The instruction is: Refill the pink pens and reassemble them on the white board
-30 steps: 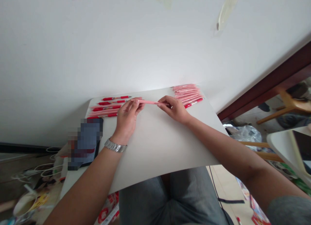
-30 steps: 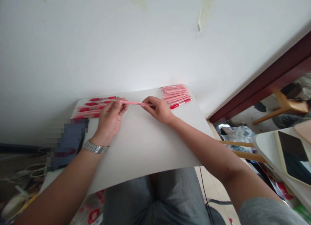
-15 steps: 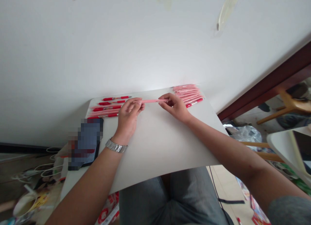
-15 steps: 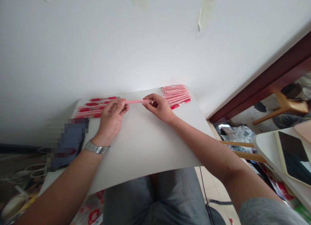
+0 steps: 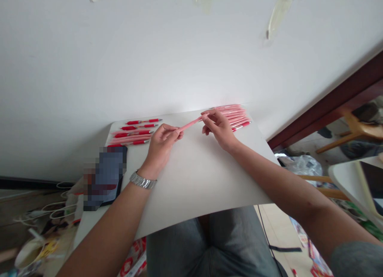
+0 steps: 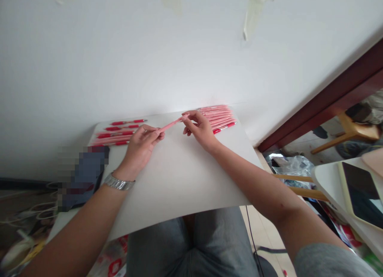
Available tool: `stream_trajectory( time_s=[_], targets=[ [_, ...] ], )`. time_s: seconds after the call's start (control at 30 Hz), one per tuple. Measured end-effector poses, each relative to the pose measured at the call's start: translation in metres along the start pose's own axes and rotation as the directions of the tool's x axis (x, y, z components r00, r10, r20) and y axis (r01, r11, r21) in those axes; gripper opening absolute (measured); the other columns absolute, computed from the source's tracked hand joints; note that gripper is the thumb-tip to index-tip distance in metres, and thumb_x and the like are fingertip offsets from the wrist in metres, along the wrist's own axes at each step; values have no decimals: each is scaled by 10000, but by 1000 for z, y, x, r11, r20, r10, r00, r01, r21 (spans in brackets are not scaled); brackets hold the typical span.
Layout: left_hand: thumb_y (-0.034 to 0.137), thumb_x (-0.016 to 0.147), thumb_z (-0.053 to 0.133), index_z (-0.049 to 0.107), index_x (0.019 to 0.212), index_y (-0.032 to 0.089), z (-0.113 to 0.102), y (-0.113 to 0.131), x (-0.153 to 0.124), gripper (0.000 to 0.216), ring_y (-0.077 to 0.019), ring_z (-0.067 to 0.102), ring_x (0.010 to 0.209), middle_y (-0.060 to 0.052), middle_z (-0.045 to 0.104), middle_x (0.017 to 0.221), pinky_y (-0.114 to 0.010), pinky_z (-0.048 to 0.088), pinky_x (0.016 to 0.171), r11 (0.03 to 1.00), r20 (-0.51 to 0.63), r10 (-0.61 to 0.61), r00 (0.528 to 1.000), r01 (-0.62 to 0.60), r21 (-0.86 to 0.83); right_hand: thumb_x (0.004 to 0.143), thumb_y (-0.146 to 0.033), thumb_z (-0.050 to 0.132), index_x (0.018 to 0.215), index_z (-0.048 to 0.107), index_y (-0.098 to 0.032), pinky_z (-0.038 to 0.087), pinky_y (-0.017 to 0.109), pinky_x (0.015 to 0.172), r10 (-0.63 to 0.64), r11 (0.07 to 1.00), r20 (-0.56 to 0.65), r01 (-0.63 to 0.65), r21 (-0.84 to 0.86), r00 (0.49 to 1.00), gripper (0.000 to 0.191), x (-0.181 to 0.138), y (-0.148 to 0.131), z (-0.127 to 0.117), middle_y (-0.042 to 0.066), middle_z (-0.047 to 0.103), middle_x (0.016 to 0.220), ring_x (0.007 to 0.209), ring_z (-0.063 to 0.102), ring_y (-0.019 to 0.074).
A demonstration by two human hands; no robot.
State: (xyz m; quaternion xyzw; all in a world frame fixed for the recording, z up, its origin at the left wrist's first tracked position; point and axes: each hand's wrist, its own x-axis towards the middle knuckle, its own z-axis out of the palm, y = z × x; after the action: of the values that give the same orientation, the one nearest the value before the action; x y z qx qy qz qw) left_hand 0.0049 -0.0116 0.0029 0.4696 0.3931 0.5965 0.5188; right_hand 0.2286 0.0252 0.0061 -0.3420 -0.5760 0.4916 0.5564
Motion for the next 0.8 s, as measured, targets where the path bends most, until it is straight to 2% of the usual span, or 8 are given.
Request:
stream_trajectory(
  time_s=[0.13,0.23,0.33,0.47,0.6,0.8],
  targets=[
    [378,867,859,686,927,191,-1,2,-3,262,-189,713,938,-58,755,960,-394,563,968,994,153,-98,983,91,53,900,-661,757,1140,620,-246,582,274,640,59,995,7,-59,79,998,498,1,2,-1,36,766,1076,695,684,109],
    [425,931,794,697,923,187,0,3,-4,257,-186,686,905,-51,724,907,-368,557,915,989,219,-117,969,94,112,883,-651,781,1148,634,-239,572,277,631,70,993,3,-70,97,998,511,2,2,0,26,767,1013,673,658,108],
    [463,935,783,716,952,191,1,4,-5,281,-176,667,876,-47,710,940,-340,556,854,983,229,-102,968,62,174,893,-627,784,1176,645,-227,551,279,618,54,994,35,-57,98,998,510,1,1,2,15,751,955,657,638,108],
    [492,925,791,732,1048,186,4,8,-9,335,-198,703,932,-82,757,1041,-359,570,907,966,252,-112,961,47,253,908,-593,788,1240,596,-236,543,288,628,26,996,82,-33,89,996,524,-2,1,5,-6,731,870,654,627,118],
    [512,914,800,722,1105,182,7,14,-12,389,-224,731,974,-99,777,1060,-364,582,910,948,284,-140,949,45,315,874,-586,826,1171,540,-260,556,291,624,21,997,83,-27,71,996,526,-5,0,6,-43,691,788,637,628,123],
    [488,890,830,718,1106,191,10,12,-11,384,-242,747,1056,-97,795,1104,-368,567,969,940,331,-141,933,21,341,863,-603,823,1142,518,-262,574,293,608,25,1000,84,-27,16,996,535,-6,0,9,-56,675,768,609,641,120]
  ],
)
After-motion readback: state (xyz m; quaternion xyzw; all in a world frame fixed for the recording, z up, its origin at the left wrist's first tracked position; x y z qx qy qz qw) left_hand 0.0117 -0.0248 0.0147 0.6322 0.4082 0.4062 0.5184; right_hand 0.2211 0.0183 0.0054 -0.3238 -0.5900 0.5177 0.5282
